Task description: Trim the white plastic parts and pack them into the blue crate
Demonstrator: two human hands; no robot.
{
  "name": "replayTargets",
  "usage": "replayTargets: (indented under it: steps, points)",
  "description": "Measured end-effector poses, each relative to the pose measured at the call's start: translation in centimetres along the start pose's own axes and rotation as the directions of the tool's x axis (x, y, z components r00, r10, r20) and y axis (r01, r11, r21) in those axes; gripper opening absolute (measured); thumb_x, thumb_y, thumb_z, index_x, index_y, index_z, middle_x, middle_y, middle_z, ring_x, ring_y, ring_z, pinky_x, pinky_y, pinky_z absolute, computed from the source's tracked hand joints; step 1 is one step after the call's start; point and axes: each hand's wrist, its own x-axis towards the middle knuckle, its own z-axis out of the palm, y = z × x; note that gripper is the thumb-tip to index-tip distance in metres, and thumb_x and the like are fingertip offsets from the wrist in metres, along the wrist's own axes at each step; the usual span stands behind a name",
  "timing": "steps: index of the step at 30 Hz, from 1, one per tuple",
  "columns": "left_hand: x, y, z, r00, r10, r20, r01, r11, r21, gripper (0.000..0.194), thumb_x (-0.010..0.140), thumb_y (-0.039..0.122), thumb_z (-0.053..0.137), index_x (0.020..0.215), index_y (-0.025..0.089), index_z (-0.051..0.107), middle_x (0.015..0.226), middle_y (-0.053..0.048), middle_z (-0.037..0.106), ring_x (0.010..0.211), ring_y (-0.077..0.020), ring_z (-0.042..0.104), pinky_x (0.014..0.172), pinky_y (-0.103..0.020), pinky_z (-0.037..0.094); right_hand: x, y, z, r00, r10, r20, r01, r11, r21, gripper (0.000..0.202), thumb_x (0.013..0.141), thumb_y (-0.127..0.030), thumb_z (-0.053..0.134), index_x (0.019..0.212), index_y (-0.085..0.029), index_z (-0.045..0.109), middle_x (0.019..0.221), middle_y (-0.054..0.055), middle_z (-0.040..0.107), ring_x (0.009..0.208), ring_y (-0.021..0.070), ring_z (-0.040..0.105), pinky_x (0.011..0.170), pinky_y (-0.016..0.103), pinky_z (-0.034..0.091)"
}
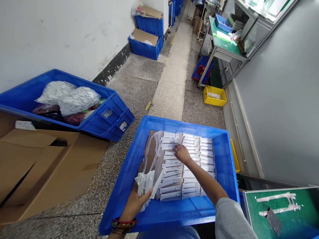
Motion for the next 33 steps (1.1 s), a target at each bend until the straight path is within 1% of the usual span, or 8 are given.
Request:
replayTargets:
  steps: [3,7,12,16,21,25,29,33]
  points:
    - [-0.1,0.1,0.0,1.000,-0.005,-0.002,0.005,1.000,0.000,0.038,0.057,0.039,0.065,0.091,0.021,0.068,0.094,-0.010,0.075,0.104,-0.0347,0.071,0.099,-0.047,0.057,1.8,0.0,-0.2,0.999,0.046,-0.015,-0.046,0.999,-0.009,0.032,0.099,-0.023,0.050,0.128,-0.015,0.060,0.132,0.015,0.061,0.119,0.0265,0.056,0.098,0.040,0.049]
    - [0.0,-0.2,0.1,1.000,0.007,0.029,-0.008,1.000,0.019,0.037,0.058,0.042,0.064,0.088,0.020,0.067,0.091,-0.011,0.076,0.101,-0.0348,0.072,0.097,-0.047,0.058,3.0,-0.1,0.0,0.999,0.043,-0.001,-0.043,0.999,-0.012,0.031,0.101,-0.022,0.044,0.125,-0.016,0.062,0.131,0.014,0.062,0.119,0.0259,0.056,0.098,0.039,0.049]
    - [0.1,-0.3,0.0,0.999,0.026,0.019,-0.027,0.999,0.037,0.038,0.061,0.039,0.064,0.094,0.021,0.067,0.095,-0.007,0.077,0.107,-0.0319,0.071,0.098,-0.045,0.059,2.0,0.8,0.1,0.998,0.060,0.017,-0.060,0.998,-0.018,0.032,0.100,-0.019,0.044,0.126,-0.015,0.062,0.134,0.016,0.061,0.119,0.0243,0.057,0.098,0.038,0.049]
    - [0.1,-0.3,-0.1,0.999,0.044,0.014,-0.045,0.995,0.093,0.036,0.065,0.037,0.062,0.096,0.018,0.069,0.096,-0.008,0.076,0.110,-0.0316,0.070,0.098,-0.043,0.059,1.4,1.8,-0.6,0.998,0.050,0.024,-0.049,0.999,-0.013,0.032,0.099,-0.027,0.051,0.126,-0.018,0.063,0.134,0.014,0.062,0.119,0.0247,0.058,0.099,0.038,0.050]
    - [0.1,-1.2,-0.3,0.996,0.063,0.069,-0.071,0.990,0.125,0.033,0.069,0.040,0.060,0.094,0.020,0.069,0.091,-0.007,0.078,0.107,-0.0313,0.071,0.094,-0.041,0.061,3.7,1.9,-1.1,0.998,0.059,-0.007,-0.059,0.998,-0.014,0.035,0.100,-0.025,0.048,0.132,-0.017,0.059,0.137,0.014,0.059,0.123,0.0258,0.055,0.103,0.039,0.047]
    - [0.3,-1.9,-0.4,0.993,0.056,0.104,-0.066,0.993,0.100,0.036,0.070,0.043,0.061,0.096,0.019,0.069,0.093,-0.008,0.078,0.103,-0.0308,0.072,0.093,-0.040,0.061,5.2,1.8,-0.9,0.998,0.070,-0.003,-0.070,0.997,-0.016,0.035,0.100,-0.015,0.041,0.128,-0.016,0.061,0.135,0.015,0.060,0.120,0.0251,0.056,0.101,0.038,0.048]
    - [0.5,-2.1,-0.4,0.995,0.060,0.075,-0.068,0.992,0.108,0.036,0.068,0.043,0.064,0.095,0.020,0.070,0.090,-0.008,0.078,0.105,-0.0318,0.071,0.093,-0.041,0.061,4.6,2.5,-0.9,0.997,0.080,0.012,-0.079,0.996,-0.026,0.038,0.097,-0.007,0.041,0.128,-0.015,0.062,0.132,0.016,0.062,0.119,0.0233,0.057,0.101,0.037,0.048]
    - [0.6,-2.4,-0.1,0.994,0.093,0.048,-0.096,0.993,0.061,0.039,0.067,0.042,0.065,0.097,0.019,0.069,0.094,-0.009,0.077,0.099,-0.0311,0.073,0.094,-0.043,0.061,3.8,3.3,-1.2,0.996,0.086,0.014,-0.085,0.995,-0.042,0.037,0.100,-0.012,0.041,0.130,-0.015,0.061,0.135,0.016,0.061,0.120,0.0242,0.057,0.101,0.037,0.048]
